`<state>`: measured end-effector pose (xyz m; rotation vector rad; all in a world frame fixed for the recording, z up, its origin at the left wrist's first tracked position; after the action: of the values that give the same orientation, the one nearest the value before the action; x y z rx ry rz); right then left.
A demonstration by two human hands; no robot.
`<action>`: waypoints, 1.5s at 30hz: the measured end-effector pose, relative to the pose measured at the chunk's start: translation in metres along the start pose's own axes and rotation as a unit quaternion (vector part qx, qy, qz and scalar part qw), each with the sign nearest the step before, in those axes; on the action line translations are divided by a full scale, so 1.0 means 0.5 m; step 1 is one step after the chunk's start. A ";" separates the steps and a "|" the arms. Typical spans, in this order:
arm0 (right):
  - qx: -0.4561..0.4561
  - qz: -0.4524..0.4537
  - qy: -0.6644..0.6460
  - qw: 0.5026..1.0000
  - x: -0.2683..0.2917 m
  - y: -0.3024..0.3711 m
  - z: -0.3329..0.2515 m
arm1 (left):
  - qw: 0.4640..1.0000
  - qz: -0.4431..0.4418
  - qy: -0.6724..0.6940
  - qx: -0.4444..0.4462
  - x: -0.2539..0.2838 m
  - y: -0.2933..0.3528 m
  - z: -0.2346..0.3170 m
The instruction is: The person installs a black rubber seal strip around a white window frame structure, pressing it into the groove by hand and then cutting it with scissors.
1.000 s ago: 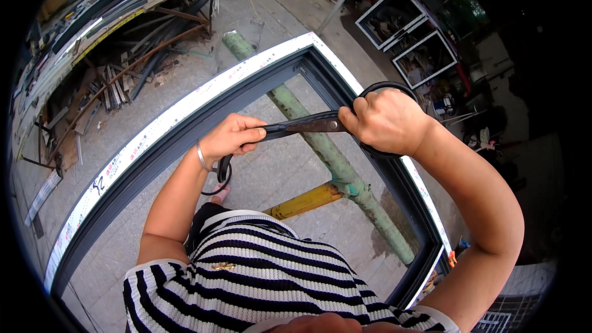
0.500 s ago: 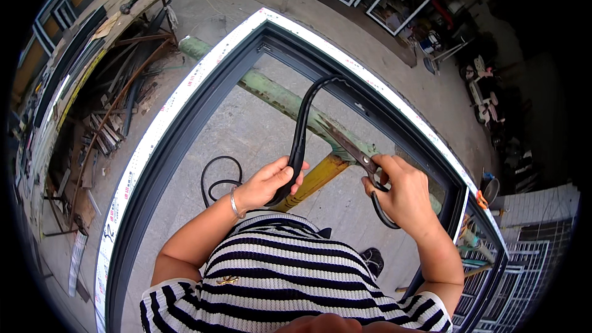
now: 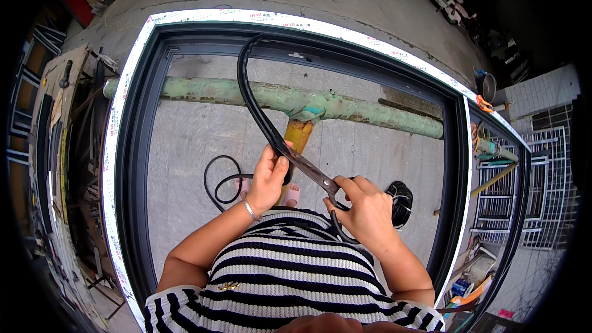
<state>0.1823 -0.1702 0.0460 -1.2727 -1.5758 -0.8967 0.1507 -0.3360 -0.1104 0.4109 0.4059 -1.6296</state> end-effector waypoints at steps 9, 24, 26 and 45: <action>-0.021 0.005 -0.005 1.000 -0.010 0.007 -0.014 | 1.000 -0.002 -0.028 0.013 0.014 -0.004 -0.018; 0.023 -0.002 0.056 0.998 -0.014 0.003 -0.031 | 1.000 -0.005 -0.022 0.014 0.007 -0.002 -0.009; 0.046 0.002 0.073 0.996 -0.020 0.004 -0.033 | 1.000 0.006 -0.022 0.010 0.005 -0.001 -0.008; 0.171 -0.037 0.174 0.969 -0.037 -0.016 -0.037 | 0.994 0.069 -0.080 0.019 0.000 0.016 0.047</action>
<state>0.1793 -0.1951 0.0350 -0.7722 -1.4265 -0.8007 0.1581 -0.3486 -0.0901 0.3272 0.2202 -1.5248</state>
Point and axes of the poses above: each hand's wrist, its own y-axis away from the middle knuckle, its own x-axis out of the back of the hand, z = x × y, the point moved 7 cm from there along -y, towards the middle knuckle, and after that the axes turned 3 degrees about -x, right-handed, at the moved point
